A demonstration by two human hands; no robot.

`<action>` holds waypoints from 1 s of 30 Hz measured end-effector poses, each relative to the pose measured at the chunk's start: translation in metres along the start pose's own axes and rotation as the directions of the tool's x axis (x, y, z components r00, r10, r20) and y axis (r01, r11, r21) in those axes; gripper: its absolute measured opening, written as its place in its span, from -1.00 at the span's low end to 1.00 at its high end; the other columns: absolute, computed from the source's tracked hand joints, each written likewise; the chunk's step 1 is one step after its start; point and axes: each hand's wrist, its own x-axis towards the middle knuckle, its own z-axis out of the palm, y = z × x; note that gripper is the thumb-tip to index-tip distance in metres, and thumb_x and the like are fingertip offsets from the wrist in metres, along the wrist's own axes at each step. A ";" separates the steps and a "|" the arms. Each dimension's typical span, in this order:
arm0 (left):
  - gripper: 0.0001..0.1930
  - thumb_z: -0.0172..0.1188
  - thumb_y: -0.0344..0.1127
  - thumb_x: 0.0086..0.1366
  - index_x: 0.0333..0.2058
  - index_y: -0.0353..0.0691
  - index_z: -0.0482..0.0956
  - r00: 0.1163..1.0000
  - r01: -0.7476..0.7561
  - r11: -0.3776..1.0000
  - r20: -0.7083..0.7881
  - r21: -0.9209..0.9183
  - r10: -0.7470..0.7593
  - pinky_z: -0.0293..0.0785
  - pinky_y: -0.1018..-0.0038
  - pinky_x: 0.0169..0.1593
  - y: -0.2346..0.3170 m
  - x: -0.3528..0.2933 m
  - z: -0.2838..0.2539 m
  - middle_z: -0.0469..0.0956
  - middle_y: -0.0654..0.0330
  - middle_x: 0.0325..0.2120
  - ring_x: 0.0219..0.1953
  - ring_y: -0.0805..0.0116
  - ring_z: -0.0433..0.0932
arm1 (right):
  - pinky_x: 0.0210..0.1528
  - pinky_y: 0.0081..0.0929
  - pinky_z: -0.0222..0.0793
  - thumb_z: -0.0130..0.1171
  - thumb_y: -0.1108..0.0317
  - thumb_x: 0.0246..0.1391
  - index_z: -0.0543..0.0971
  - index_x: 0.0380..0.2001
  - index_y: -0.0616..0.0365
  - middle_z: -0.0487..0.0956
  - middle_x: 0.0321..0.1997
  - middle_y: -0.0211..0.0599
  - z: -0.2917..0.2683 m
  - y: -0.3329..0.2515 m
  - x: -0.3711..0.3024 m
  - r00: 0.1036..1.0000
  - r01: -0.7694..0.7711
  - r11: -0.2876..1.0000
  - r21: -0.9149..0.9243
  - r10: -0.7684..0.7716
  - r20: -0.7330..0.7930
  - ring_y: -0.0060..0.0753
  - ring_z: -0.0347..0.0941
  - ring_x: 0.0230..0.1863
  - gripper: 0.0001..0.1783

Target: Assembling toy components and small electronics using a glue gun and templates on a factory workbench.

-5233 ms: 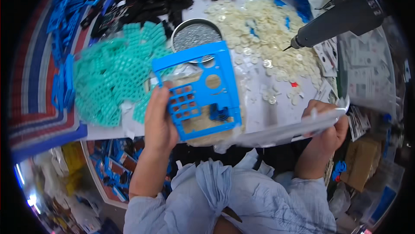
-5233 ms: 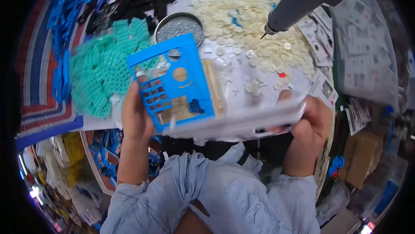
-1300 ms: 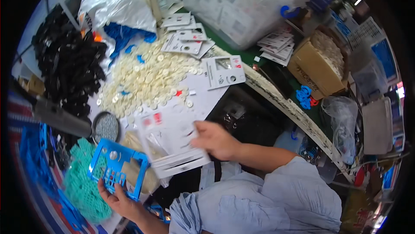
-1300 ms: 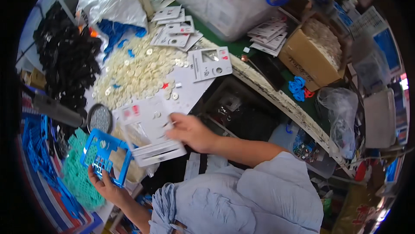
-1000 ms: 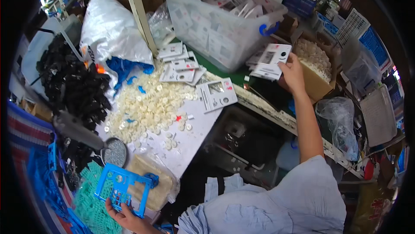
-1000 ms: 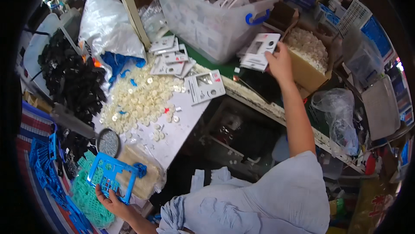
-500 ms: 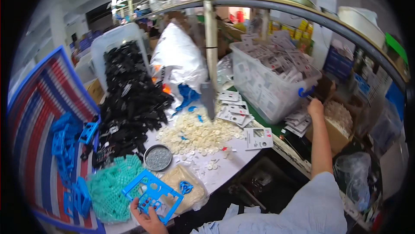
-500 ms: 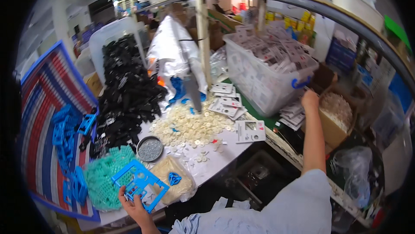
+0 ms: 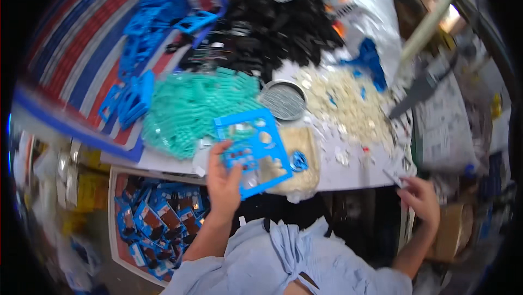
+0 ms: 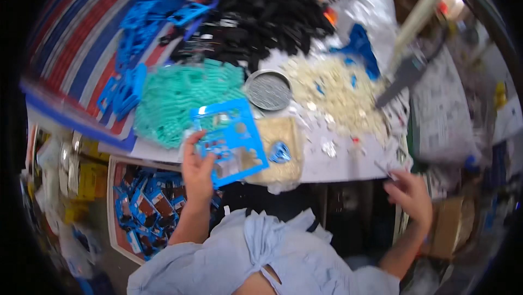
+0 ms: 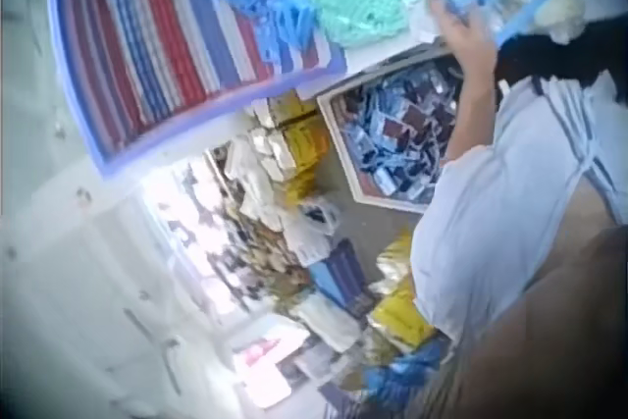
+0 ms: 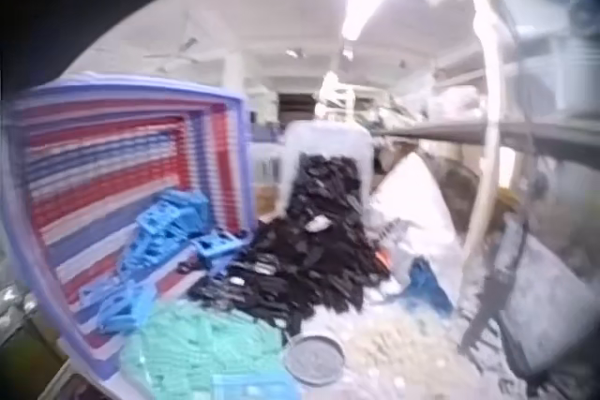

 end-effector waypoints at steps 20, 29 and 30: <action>-0.51 0.03 -0.59 0.26 0.19 -0.34 0.35 0.988 0.012 0.980 -0.151 0.201 0.019 0.58 0.42 0.00 -0.007 0.014 -0.005 0.40 0.04 0.17 -0.03 0.35 0.56 | 0.30 0.26 0.18 0.39 -0.24 -0.18 0.41 0.31 -0.17 0.31 0.41 -0.03 -0.089 0.136 0.381 0.829 -0.434 0.708 -0.558 0.072 -0.554 0.14 0.18 0.41 -0.05; -0.55 -0.01 -0.66 0.27 0.14 -0.28 0.36 0.996 -0.023 0.981 -0.081 0.195 0.040 0.58 0.45 -0.04 -0.004 0.018 0.012 0.32 0.00 0.24 0.00 0.30 0.55 | 0.34 0.62 -0.15 0.17 -0.08 0.06 0.46 0.27 -0.18 0.48 0.29 -0.09 -0.056 0.077 0.403 0.746 -0.543 0.747 -0.383 0.219 -0.629 0.31 0.17 0.39 -0.32; -0.55 -0.01 -0.66 0.27 0.14 -0.29 0.36 0.996 -0.031 0.982 -0.073 0.188 0.045 0.58 0.45 -0.03 -0.004 0.017 0.015 0.32 0.01 0.24 0.01 0.30 0.55 | 0.30 0.60 -0.09 0.13 -0.05 0.09 0.51 0.20 -0.15 0.55 0.18 -0.12 -0.063 0.077 0.396 0.704 -0.534 0.756 -0.378 0.150 -0.694 0.25 0.26 0.32 -0.40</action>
